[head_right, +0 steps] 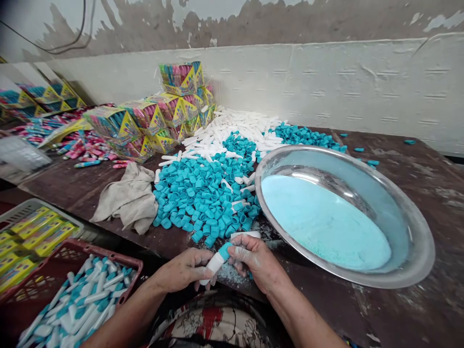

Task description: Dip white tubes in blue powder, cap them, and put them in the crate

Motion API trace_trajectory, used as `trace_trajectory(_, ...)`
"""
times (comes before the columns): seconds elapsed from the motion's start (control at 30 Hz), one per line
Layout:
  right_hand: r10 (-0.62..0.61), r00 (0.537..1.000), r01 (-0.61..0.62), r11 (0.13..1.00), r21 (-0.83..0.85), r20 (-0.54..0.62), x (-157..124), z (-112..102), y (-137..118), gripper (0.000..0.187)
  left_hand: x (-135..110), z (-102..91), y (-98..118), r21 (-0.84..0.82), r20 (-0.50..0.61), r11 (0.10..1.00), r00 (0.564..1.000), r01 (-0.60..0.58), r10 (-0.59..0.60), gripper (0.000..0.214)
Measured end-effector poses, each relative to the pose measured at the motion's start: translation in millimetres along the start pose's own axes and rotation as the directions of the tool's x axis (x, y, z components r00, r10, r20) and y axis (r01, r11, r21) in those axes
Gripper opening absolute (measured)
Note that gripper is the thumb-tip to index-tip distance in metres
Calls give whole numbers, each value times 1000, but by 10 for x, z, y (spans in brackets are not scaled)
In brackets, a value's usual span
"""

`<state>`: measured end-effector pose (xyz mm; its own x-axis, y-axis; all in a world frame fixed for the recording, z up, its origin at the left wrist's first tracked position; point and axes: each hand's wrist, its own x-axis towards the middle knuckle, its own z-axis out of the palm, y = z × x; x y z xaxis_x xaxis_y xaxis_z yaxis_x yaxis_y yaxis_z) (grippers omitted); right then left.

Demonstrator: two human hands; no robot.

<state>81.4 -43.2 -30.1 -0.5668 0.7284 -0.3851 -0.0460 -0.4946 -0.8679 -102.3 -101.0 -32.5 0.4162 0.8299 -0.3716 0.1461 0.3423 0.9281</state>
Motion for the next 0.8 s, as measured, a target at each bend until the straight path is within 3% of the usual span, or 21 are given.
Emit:
trace_trajectory(0.13, 7, 995, 7, 991, -137, 102, -3, -84, 2, 31, -14, -4, 20, 38, 13, 999, 1000, 25, -26, 25)
trace_trajectory(0.27, 32, 984, 6, 977, -212, 176, 0, -160, 21, 28, -34, 54, 33, 211, -48, 975, 996, -64, 76, 27)
trace_trajectory(0.33, 55, 981, -11, 973, -230, 187, -1, -181, 24, 30, -26, 111, 29, 412, -111, 907, 983, -86, 144, 25)
trace_trajectory(0.47, 97, 976, -31, 946, -321, 193, -13, -176, -7, 27, 46, 219, -3, 709, -208, 704, 966, 41, 153, 30)
trace_trajectory(0.63, 118, 984, -45, 888, -458, 132, -33, -101, -56, 18, 142, 268, -7, 844, -210, 525, 968, 110, 135, 29)
trace_trajectory(0.8, -30, 997, 67, 814, -577, 74, -71, -4, -74, 9, 158, 277, 5, 864, -205, 491, 968, 108, 147, 26)
